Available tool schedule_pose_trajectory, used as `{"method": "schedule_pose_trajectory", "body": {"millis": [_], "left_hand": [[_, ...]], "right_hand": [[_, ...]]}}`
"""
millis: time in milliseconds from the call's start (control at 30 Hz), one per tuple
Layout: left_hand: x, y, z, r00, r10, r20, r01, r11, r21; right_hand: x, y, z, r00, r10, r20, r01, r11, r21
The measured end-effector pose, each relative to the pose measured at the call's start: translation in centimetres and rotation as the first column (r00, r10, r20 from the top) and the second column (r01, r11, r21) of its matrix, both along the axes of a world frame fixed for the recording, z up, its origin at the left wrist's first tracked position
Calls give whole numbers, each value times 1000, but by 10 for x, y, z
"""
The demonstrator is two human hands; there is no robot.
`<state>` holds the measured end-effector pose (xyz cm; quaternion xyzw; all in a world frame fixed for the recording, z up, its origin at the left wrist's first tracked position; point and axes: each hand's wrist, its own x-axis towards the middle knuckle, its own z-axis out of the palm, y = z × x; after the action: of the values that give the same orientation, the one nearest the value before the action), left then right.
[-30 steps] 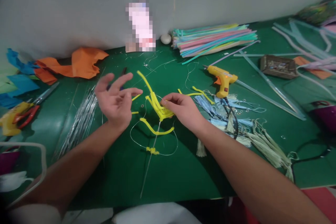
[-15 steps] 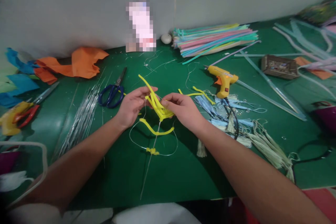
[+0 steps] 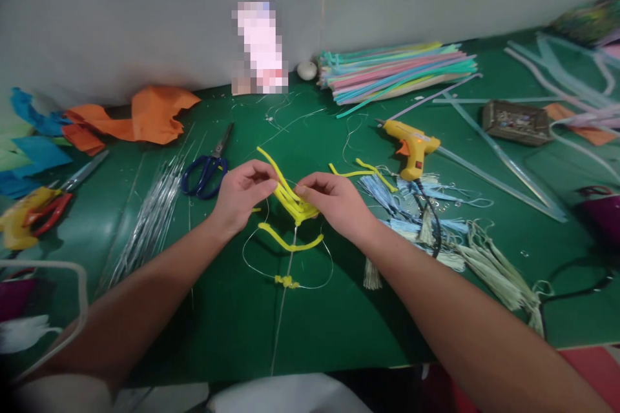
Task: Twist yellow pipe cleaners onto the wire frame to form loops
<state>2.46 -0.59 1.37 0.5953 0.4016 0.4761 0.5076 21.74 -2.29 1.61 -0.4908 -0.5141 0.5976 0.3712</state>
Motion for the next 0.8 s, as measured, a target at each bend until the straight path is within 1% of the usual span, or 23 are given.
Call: {"method": "schedule_pose_trajectory", "body": {"millis": [67, 133, 200, 233, 433, 500, 633, 733, 800], "left_hand": [[1, -3, 4, 996, 46, -79, -43, 998, 38], [2, -6, 8, 983, 84, -161, -65, 991, 118], [4, -9, 12, 970, 90, -225, -46, 980, 195], [5, -10, 13, 967, 80, -243, -27, 977, 212], [7, -14, 15, 969, -7, -249, 43, 989, 142], [6, -14, 16, 959, -33, -281, 76, 987, 141], [6, -14, 19, 916, -63, -396, 138, 977, 163], [7, -14, 19, 910, -78, -407, 166, 969, 184], [7, -14, 18, 910, -100, -402, 184, 967, 175]], "right_hand": [[0, 0, -1, 999, 7, 34, -8, 1000, 29], [0, 0, -3, 999, 6, 53, -9, 999, 49], [0, 0, -4, 999, 8, 50, -11, 999, 52], [0, 0, -4, 999, 12, 45, -14, 999, 49], [-1, 0, 1, 1000, 4, 7, -4, 1000, 20], [-1, 0, 1, 1000, 13, 4, -13, 1000, 25], [-1, 0, 0, 1000, 16, 10, -16, 999, 31], [0, 1, -2, 1000, 3, -1, -3, 1000, 23], [0, 1, -2, 1000, -5, -6, 5, 1000, 24]]}}
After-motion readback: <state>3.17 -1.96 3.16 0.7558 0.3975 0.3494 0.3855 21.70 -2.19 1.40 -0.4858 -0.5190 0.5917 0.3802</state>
